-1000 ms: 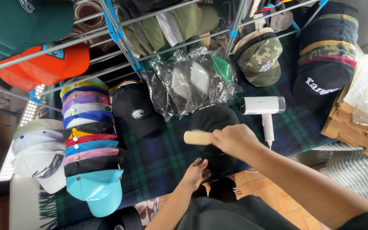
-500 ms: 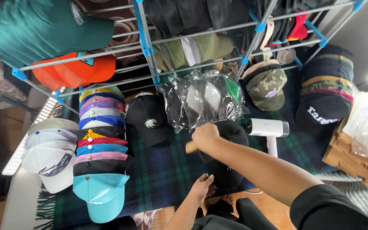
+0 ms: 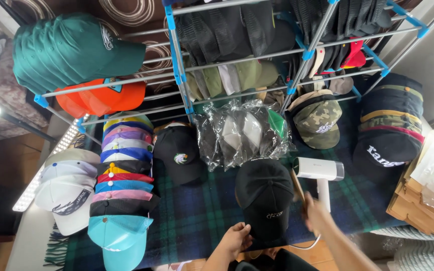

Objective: The person is cleaning and reshaping various baseball caps using a handheld steamer and a brush, working through a collection on a rack.

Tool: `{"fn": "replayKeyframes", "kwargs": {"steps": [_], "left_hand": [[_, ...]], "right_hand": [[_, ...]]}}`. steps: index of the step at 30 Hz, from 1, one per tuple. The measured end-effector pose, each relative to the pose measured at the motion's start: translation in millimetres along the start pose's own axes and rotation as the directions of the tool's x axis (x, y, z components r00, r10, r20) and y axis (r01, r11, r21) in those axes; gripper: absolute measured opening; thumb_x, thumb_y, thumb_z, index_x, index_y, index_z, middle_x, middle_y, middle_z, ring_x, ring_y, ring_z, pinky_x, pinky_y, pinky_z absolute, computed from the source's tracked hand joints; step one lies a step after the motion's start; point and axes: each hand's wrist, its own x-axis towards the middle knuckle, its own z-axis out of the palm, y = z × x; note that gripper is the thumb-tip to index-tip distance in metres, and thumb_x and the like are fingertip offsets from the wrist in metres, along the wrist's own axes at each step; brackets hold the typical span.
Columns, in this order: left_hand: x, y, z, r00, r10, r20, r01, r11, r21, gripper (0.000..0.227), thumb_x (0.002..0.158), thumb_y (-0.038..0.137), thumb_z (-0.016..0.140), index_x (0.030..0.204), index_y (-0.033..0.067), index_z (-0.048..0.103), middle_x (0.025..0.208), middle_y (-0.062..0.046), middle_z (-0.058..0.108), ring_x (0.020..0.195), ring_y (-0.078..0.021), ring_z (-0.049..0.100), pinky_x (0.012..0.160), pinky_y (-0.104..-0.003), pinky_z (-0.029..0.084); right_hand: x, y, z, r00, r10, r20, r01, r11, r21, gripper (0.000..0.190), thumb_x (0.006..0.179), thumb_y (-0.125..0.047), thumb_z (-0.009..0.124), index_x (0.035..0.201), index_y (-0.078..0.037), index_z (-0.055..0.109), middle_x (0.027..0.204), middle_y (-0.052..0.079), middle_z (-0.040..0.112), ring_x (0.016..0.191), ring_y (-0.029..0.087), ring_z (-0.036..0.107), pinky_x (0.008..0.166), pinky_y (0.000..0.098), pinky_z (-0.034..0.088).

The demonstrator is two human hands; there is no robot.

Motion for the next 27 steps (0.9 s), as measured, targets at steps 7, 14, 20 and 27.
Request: {"fn": "replayKeyframes", "kwargs": {"steps": [7,14,20,27], "left_hand": [[16.1,-2.1,-11.9,0.997,-0.077,0.014,0.077,0.996,-0.047,0.027,0.104,0.02,0.071,0.082,0.0226,0.056,0.078,0.002,0.063,0.079,-0.0142,0.068,0.076,-0.03,0.057],[3.9,8.0,0.7,0.957,-0.288,0.02,0.274,0.883,-0.382,0.079,0.093,0.071,0.046,0.135,0.0057,0.062,0.13,-0.016,0.069,0.123,-0.0357,0.066,0.093,-0.046,0.052],[2.9,7.2,-15.7,0.969,-0.196,0.152,0.247,0.829,-0.503,0.083,0.074,0.093,0.048,0.099,0.0148,0.058,0.102,-0.014,0.064,0.097,-0.0357,0.065,0.077,-0.047,0.055],[-9.4,21.8,1.4,0.976,-0.205,0.072,0.217,0.903,-0.372,0.083,0.085,0.084,0.045,0.103,0.0056,0.068,0.097,-0.013,0.068,0.085,-0.0317,0.067,0.072,-0.041,0.054]], "right_hand": [[-24.0,165.7,87.6,0.935,-0.168,-0.312,0.192,0.98,0.05,0.055,0.092,-0.045,0.05,0.08,-0.004,0.084,0.065,0.015,0.076,0.062,0.025,0.072,0.063,0.0329,0.049],[-1.2,126.8,104.0,0.698,-0.669,0.255,0.687,0.524,-0.503,0.048,0.101,-0.066,0.045,0.083,-0.022,0.052,0.08,0.003,0.072,0.085,0.033,0.071,0.07,0.0509,0.048],[7.7,100.0,124.8,0.483,-0.825,0.293,0.803,0.285,-0.523,0.049,0.105,-0.063,0.049,0.079,-0.021,0.052,0.068,0.0,0.065,0.069,0.032,0.068,0.055,0.0517,0.047],[81.8,185.7,9.3,0.892,-0.353,0.282,0.45,0.633,-0.63,0.05,0.099,-0.047,0.04,0.148,-0.039,0.049,0.146,-0.011,0.06,0.133,0.015,0.063,0.111,0.027,0.048]]}}
